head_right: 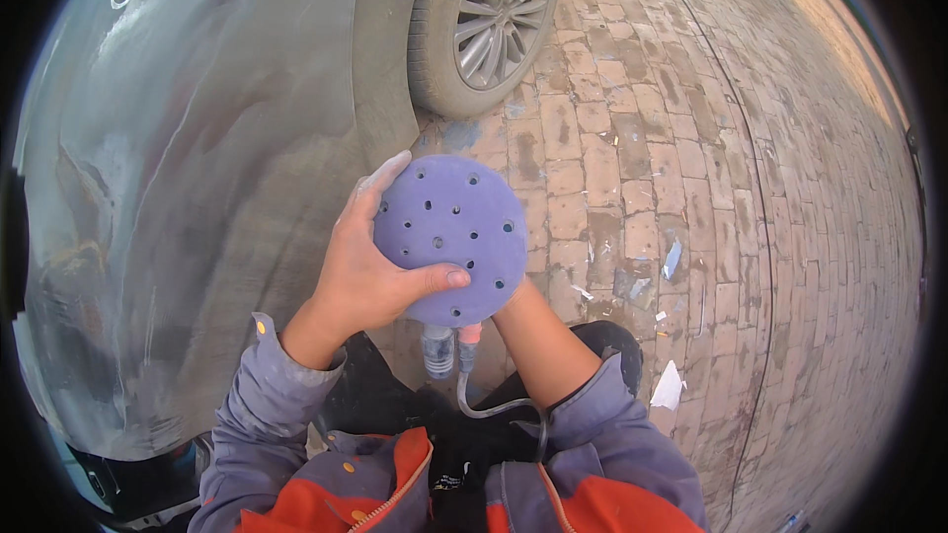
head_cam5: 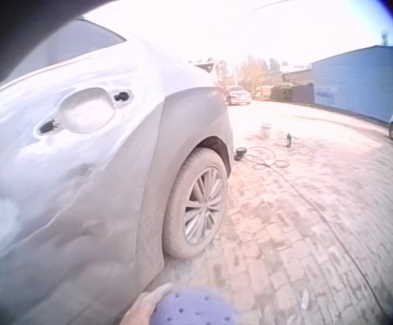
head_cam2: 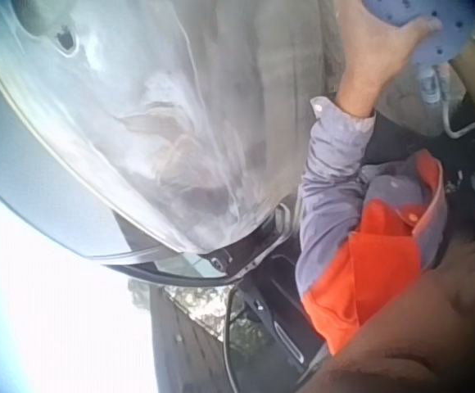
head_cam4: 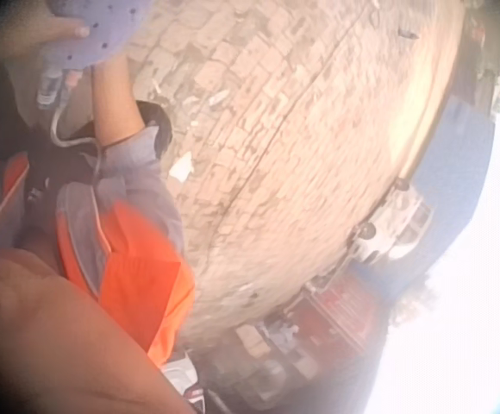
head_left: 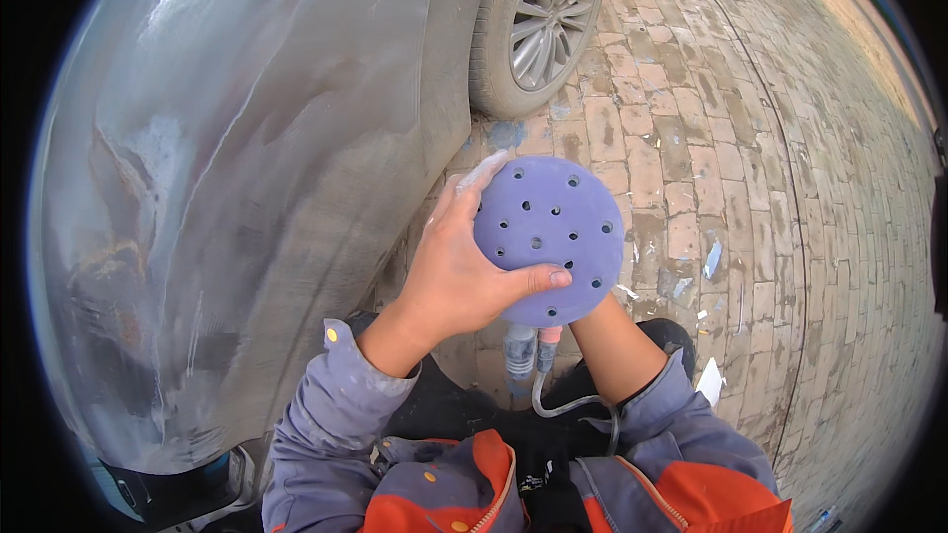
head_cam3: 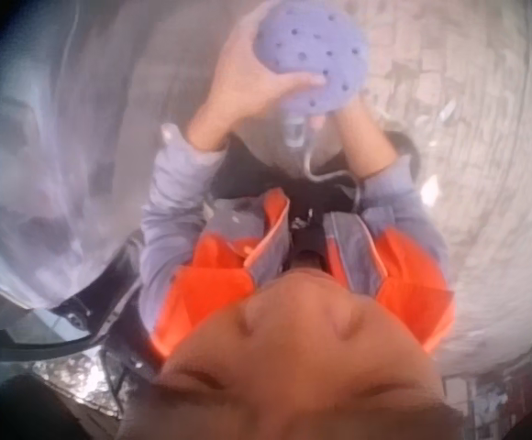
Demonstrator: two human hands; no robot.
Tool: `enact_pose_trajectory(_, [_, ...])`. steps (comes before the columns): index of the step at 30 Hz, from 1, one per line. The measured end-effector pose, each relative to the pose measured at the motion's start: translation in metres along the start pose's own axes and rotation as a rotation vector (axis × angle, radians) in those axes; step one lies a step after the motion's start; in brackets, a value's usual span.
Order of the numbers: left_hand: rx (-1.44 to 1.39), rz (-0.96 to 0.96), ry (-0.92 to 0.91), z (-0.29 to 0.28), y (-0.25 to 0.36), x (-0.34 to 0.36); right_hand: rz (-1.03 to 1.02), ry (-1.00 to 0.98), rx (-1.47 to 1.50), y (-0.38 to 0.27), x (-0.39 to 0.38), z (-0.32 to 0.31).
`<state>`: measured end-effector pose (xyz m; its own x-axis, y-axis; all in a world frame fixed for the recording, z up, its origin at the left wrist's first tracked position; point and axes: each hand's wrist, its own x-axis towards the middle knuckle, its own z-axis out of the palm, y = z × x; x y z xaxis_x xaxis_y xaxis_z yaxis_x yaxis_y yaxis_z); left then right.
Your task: The person uses a handheld orbital sander to smooth a large area of a car door panel. They repeatedly move the sander across the surface and periodically touch the panel with their hand to check the finish.
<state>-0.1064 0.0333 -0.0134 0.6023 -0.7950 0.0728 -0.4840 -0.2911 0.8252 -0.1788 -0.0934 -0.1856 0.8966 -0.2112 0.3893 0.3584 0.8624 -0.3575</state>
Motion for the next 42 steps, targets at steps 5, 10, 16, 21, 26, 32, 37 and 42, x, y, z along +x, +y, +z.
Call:
enact_pose_trajectory(5, [-0.059,-0.017,0.153,-0.004,-0.008,-0.021,0.042,-0.074,0.050,0.019,0.004,0.005])
enact_pose_trajectory(10, [-0.105,-0.006,0.279,0.000,-0.018,-0.038,0.093,-0.051,0.204,0.026,-0.002,0.010])
enact_pose_trajectory(16, [-0.250,-0.060,0.368,0.007,-0.014,-0.050,0.117,-0.013,0.374,0.025,-0.010,0.012])
enact_pose_trajectory(21, [-0.215,-0.031,0.359,0.003,-0.006,-0.055,0.123,-0.008,0.462,0.024,-0.012,0.013])
enact_pose_trajectory(26, [-0.105,0.087,0.293,-0.001,-0.001,-0.058,0.118,-0.007,0.499,0.021,-0.011,0.017])
enact_pose_trajectory(32, [-0.156,0.182,0.090,-0.011,-0.003,-0.056,0.129,0.037,0.357,0.015,-0.004,0.028])
enact_pose_trajectory(37, [-0.072,0.211,0.005,-0.010,-0.005,-0.060,-0.086,-0.057,-0.228,0.016,-0.016,0.030])
enact_pose_trajectory(42, [-0.136,-0.035,0.097,-0.030,-0.017,-0.042,-0.105,-0.084,-0.247,0.015,0.005,0.017])
